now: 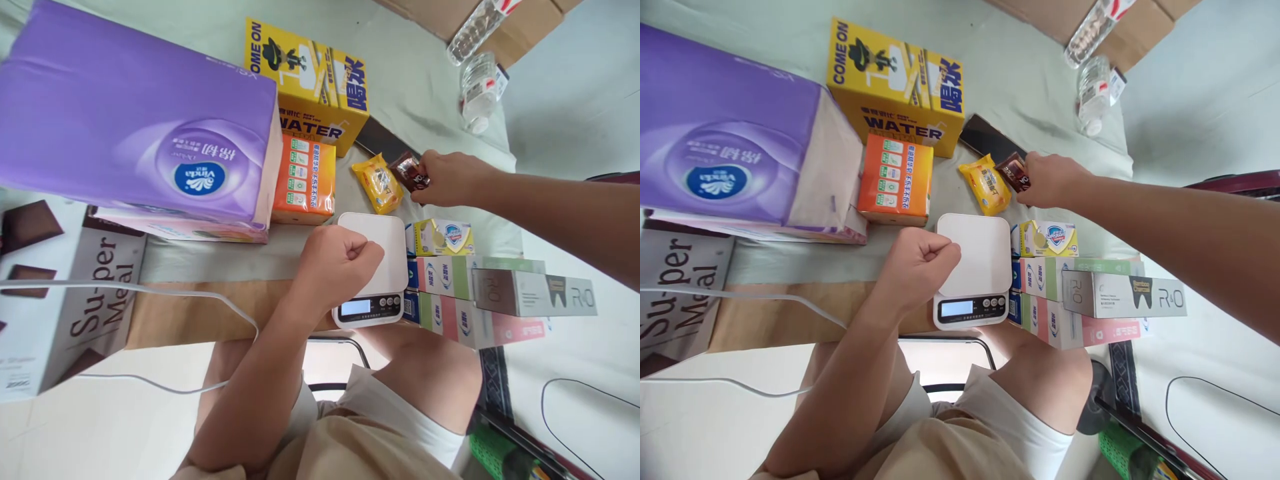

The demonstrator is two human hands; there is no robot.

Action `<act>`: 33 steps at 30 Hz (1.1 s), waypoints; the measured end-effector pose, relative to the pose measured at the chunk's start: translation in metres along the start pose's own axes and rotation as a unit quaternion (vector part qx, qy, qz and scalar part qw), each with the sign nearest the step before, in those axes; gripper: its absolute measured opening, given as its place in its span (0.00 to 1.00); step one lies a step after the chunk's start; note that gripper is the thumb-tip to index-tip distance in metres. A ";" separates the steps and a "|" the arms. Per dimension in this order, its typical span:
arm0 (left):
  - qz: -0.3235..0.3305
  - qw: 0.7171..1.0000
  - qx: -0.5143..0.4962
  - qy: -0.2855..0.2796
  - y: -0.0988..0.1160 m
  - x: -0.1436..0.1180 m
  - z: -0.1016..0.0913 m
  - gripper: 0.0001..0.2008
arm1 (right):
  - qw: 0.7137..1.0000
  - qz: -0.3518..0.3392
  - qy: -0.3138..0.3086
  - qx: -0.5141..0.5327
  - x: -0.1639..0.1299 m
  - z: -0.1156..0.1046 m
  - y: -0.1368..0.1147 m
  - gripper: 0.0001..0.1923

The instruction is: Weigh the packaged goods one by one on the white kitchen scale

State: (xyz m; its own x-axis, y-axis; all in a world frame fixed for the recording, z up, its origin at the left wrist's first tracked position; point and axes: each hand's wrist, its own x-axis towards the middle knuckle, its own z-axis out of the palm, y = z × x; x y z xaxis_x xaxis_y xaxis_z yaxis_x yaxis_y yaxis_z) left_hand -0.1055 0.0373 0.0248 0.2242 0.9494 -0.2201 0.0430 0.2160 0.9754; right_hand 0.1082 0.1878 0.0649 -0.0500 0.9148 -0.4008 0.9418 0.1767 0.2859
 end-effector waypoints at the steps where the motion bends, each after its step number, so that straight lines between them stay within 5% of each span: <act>1: 0.003 1.000 -0.001 0.002 0.000 0.000 0.001 0.18 | 1.000 0.012 -0.014 -0.013 0.001 0.000 0.004 0.17; 6: 0.009 1.000 -0.004 -0.001 0.000 -0.001 0.002 0.18 | 0.999 0.013 -0.006 -0.033 -0.001 -0.007 -0.010 0.14; 15: 0.012 0.999 0.030 0.034 0.003 -0.003 -0.004 0.18 | 0.998 0.006 -0.055 -0.023 0.004 -0.003 -0.058 0.38; 22: 0.016 0.999 0.032 0.041 0.003 -0.004 -0.008 0.18 | 1.000 -0.014 -0.024 -0.003 0.004 -0.013 -0.055 0.29; 27: 0.047 0.997 0.005 0.062 0.002 -0.005 -0.012 0.18 | 0.994 -0.093 0.021 -0.049 -0.030 -0.031 -0.042 0.27; 33: 0.072 0.993 -0.028 0.086 0.003 -0.004 -0.014 0.19 | 0.954 -0.245 -0.076 -0.158 -0.090 -0.024 -0.052 0.16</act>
State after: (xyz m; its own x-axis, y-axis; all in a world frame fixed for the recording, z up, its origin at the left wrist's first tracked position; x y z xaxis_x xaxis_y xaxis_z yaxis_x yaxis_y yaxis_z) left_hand -0.1203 0.0373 0.0281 0.0545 0.9951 -0.0819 -0.0333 0.0838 0.9959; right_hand 0.0562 0.1047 0.1073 -0.3877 0.6356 -0.6676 0.6696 0.6919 0.2700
